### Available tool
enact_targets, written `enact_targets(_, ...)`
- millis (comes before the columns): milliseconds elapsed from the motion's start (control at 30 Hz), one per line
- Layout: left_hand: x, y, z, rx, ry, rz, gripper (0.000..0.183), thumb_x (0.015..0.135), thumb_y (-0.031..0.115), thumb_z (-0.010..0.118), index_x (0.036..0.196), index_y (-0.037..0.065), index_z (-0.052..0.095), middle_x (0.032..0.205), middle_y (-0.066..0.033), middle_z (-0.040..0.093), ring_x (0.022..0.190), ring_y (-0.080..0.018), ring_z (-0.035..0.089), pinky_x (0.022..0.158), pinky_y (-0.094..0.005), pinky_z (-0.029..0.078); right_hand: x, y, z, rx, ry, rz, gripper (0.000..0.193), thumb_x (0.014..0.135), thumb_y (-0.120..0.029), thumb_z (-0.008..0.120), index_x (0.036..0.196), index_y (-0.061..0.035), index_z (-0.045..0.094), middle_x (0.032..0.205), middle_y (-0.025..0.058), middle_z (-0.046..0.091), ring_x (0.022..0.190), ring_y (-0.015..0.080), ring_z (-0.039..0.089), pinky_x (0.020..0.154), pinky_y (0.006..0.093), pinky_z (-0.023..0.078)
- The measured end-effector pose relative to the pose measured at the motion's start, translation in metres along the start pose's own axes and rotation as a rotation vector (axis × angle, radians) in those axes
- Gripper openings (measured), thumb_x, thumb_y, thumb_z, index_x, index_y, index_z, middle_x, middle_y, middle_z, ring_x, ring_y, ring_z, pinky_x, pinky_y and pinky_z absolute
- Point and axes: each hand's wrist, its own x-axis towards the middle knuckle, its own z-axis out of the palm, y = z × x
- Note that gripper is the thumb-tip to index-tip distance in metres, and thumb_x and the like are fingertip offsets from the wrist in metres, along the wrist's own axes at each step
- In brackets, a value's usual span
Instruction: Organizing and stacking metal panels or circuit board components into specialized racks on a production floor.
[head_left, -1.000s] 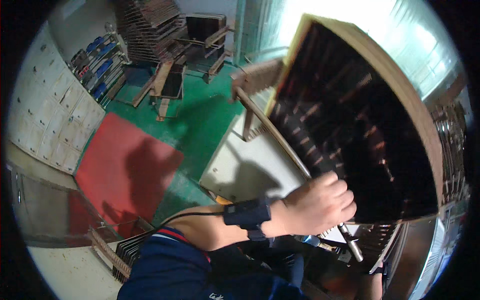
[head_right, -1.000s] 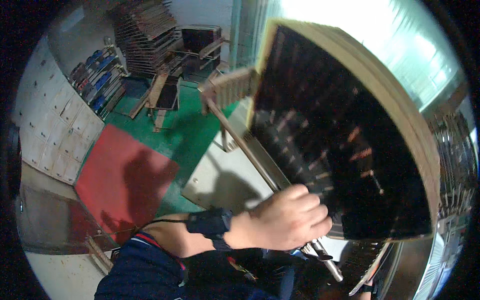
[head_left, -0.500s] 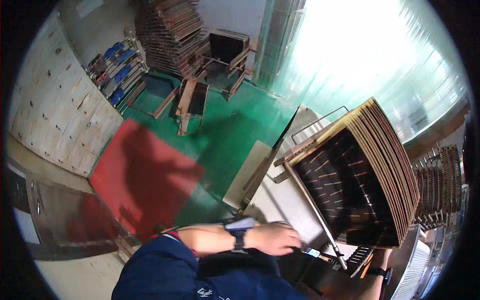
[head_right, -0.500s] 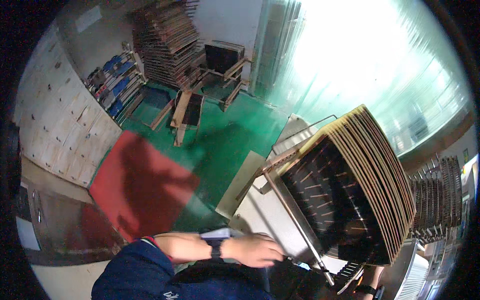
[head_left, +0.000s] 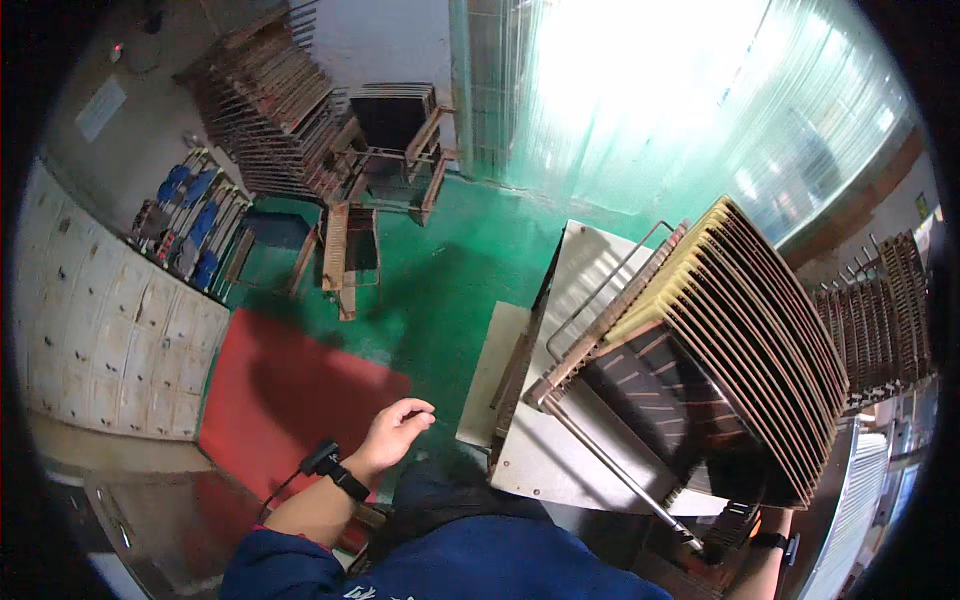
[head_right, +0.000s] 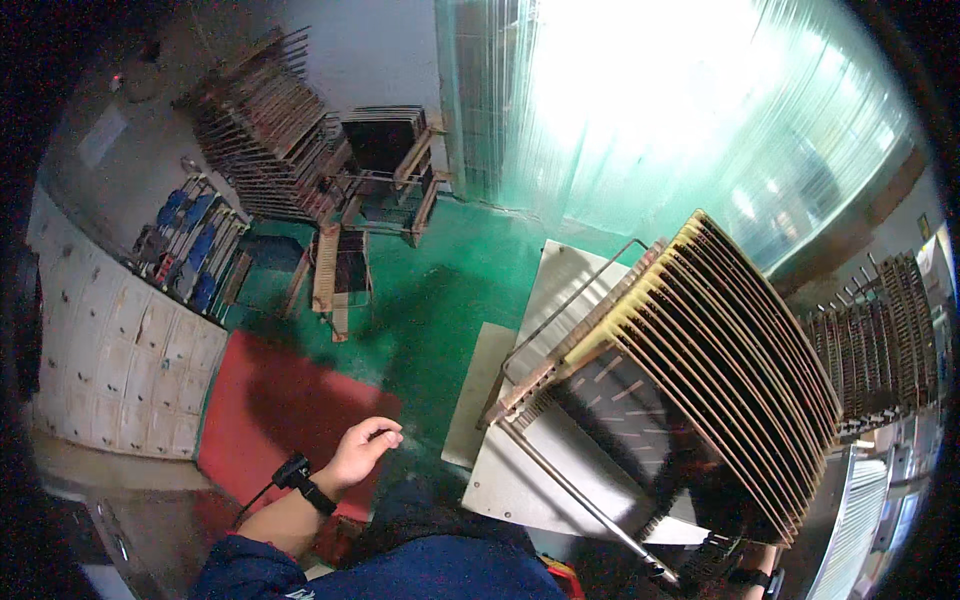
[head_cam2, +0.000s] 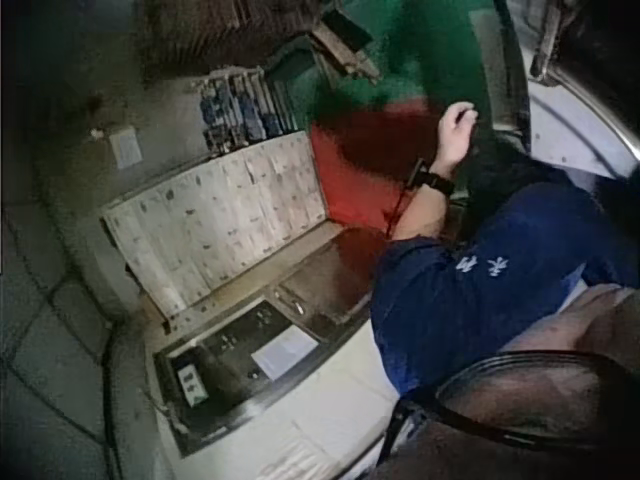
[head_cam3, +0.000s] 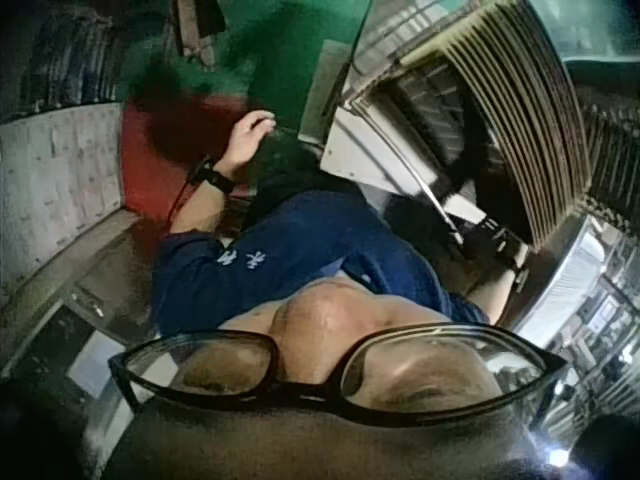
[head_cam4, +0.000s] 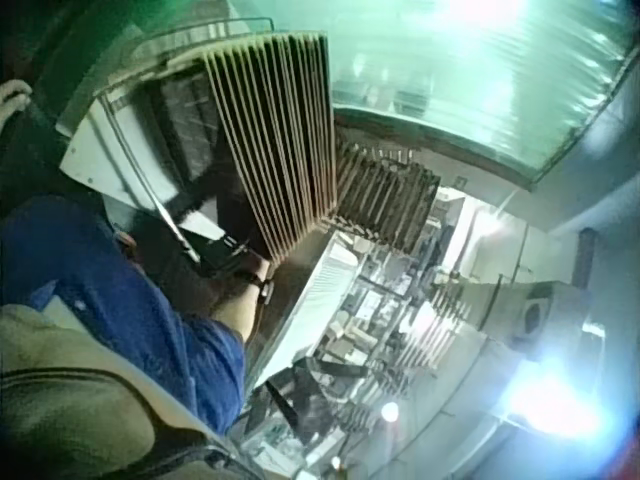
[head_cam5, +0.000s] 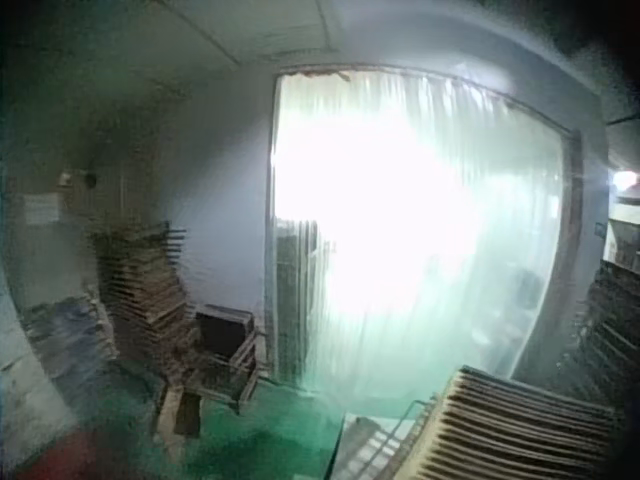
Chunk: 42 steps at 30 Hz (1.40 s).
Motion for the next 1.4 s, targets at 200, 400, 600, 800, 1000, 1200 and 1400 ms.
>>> enact_targets(200,0.089,0.018,-0.044,0.188,-0.078,0.124,0.022,0.099,0.014,0.065,0.117,0.001,0.068,0.105,-0.0067,0.073,0.097,-0.0117,0.068,0.084,-0.0281,0.054,-0.062,0.007,0.004,0.000,0.170,-0.056,0.042,0.103,-0.036,0.055,0.131,-0.0059,0.062,0.116,0.0075,0.070,0.102,0.0227,0.068,0.088,0.0345,0.058)
enact_targets(400,0.189,0.037,-0.108,0.211,-0.236,0.266,0.018,0.098,0.010,0.064,0.113,0.000,0.069,0.101,-0.0077,0.074,0.096,-0.0151,0.069,0.086,-0.0306,0.055,-0.111,0.026,0.088,0.070,0.303,-0.109,0.041,0.103,-0.034,0.055,0.131,-0.0054,0.062,0.116,0.0078,0.070,0.101,0.0228,0.068,0.088,0.0350,0.058)
enact_targets(600,0.270,0.169,-0.066,0.098,-0.480,0.287,0.020,0.101,0.014,0.061,0.116,0.001,0.066,0.101,-0.0059,0.071,0.095,-0.0131,0.065,0.087,-0.0304,0.053,-0.114,0.017,0.144,0.146,0.400,-0.112,0.040,0.103,-0.032,0.055,0.131,-0.0049,0.062,0.116,0.0081,0.070,0.101,0.0229,0.069,0.087,0.0354,0.058)
enact_targets(800,0.327,0.241,0.045,-0.269,-0.843,-0.108,0.031,0.105,0.030,0.056,0.127,0.009,0.058,0.102,-0.0037,0.065,0.089,-0.0141,0.061,0.079,-0.0315,0.051,-0.115,0.024,0.165,0.220,0.465,-0.146,0.039,0.103,-0.030,0.054,0.131,-0.0045,0.062,0.115,0.0085,0.071,0.101,0.0229,0.069,0.087,0.0358,0.059)
enact_targets(1000,0.353,0.274,0.160,0.050,-0.984,-0.113,0.042,0.103,0.037,0.057,0.132,0.008,0.054,0.094,-0.0017,0.060,0.076,-0.0107,0.055,0.071,-0.0291,0.047,-0.119,0.025,0.160,0.271,0.560,-0.194,0.038,0.103,-0.028,0.054,0.131,-0.0040,0.062,0.115,0.0088,0.071,0.100,0.0230,0.070,0.086,0.0362,0.059)
enact_targets(1200,0.363,0.293,0.191,-0.119,-1.037,-0.429,0.035,0.102,0.037,0.058,0.124,0.010,0.057,0.075,0.0065,0.046,0.059,-0.0061,0.041,0.056,-0.0239,0.036,-0.136,0.031,0.150,0.328,0.656,-0.204,0.037,0.103,-0.027,0.054,0.131,-0.0035,0.063,0.115,0.0091,0.071,0.100,0.0231,0.070,0.086,0.0366,0.059)
enact_targets(1400,0.365,0.340,0.219,-0.086,-1.097,-0.469,0.026,0.104,0.029,0.050,0.110,0.008,0.065,0.091,-0.0020,0.070,0.073,-0.0129,0.065,0.065,-0.0286,0.055,-0.154,0.060,0.165,0.434,0.696,-0.167,0.037,0.103,-0.025,0.053,0.131,-0.0030,0.063,0.114,0.0095,0.071,0.099,0.0232,0.070,0.085,0.0370,0.060)
